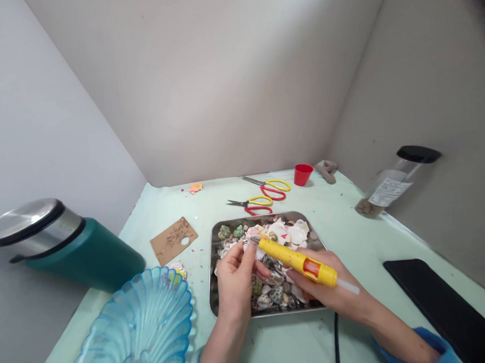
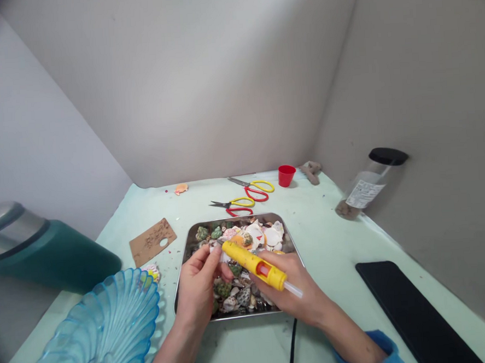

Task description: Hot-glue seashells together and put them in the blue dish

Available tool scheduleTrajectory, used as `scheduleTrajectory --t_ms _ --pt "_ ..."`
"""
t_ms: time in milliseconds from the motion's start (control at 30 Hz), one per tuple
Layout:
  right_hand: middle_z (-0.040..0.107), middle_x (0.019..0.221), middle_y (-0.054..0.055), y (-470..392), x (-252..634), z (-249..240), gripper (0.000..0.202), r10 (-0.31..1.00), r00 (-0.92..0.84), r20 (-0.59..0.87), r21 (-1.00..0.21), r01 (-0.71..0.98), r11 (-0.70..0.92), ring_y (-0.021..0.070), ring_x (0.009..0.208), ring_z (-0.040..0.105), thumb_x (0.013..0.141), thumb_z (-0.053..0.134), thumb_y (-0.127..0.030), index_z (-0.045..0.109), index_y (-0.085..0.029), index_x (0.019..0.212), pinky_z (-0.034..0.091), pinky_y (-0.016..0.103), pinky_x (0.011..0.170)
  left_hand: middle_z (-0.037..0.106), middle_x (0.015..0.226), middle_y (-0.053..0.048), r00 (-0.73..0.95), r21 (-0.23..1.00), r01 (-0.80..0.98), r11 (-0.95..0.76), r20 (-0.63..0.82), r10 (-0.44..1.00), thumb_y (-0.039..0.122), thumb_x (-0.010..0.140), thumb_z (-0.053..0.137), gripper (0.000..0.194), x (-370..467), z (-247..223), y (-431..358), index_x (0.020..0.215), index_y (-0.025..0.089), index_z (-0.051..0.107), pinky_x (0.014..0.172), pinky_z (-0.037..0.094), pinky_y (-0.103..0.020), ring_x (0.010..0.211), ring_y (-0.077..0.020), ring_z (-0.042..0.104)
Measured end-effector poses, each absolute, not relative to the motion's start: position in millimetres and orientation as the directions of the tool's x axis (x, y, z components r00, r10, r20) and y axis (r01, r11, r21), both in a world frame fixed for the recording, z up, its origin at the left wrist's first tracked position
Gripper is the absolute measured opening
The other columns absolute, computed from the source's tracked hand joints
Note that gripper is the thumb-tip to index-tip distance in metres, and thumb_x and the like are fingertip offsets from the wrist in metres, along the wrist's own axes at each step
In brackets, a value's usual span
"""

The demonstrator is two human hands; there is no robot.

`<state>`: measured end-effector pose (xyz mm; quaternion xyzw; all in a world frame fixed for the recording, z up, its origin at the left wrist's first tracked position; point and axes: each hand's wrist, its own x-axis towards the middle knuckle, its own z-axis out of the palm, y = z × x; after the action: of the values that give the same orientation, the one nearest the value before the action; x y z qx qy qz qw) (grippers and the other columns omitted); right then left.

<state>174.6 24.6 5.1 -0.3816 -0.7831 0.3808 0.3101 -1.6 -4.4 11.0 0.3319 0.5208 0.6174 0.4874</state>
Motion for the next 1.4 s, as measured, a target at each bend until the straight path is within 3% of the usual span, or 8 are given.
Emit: scheduleTrajectory --t_ms 300,933,1400 --pt "0.053 0.051 -0.004 24 174 6 0.023 0.838 -0.517 0.177 -0.846 0.355 0.397 0.0115 0.045 0.049 0.090 0.055 -0.033 0.048 -0.021 0.071 0.041 0.025 0.048 0.061 0.048 0.001 -0.297 0.965 -0.260 0.006 -0.086 0.951 0.042 0.080 0.066 0.028 -3 11 -4 0.084 0.014 0.065 0.049 0.043 -0.019 0.045 -0.0100 0.051" --pt "0.052 0.056 -0.004 25 175 7 0.024 0.824 -0.505 0.257 -0.803 0.363 0.473 0.0113 0.050 0.048 0.088 0.057 -0.031 0.050 -0.020 0.068 0.040 0.024 0.052 0.060 0.046 0.001 -0.337 0.967 -0.256 0.005 -0.095 0.937 0.042 0.080 0.067 0.028 -4 7 -3 0.073 0.015 0.061 0.049 0.039 -0.018 0.044 -0.0085 0.049" --pt "0.052 0.057 -0.004 25 178 -4 0.022 0.864 -0.479 0.155 -0.875 0.339 0.345 0.0111 0.047 0.049 0.090 0.056 -0.037 0.052 -0.020 0.077 0.041 0.024 0.047 0.057 0.044 0.004 -0.339 0.898 -0.440 0.008 -0.174 0.924 0.038 0.074 0.072 0.027 -5 11 -3 0.075 0.016 0.057 0.045 0.036 -0.018 0.040 -0.0078 0.047"
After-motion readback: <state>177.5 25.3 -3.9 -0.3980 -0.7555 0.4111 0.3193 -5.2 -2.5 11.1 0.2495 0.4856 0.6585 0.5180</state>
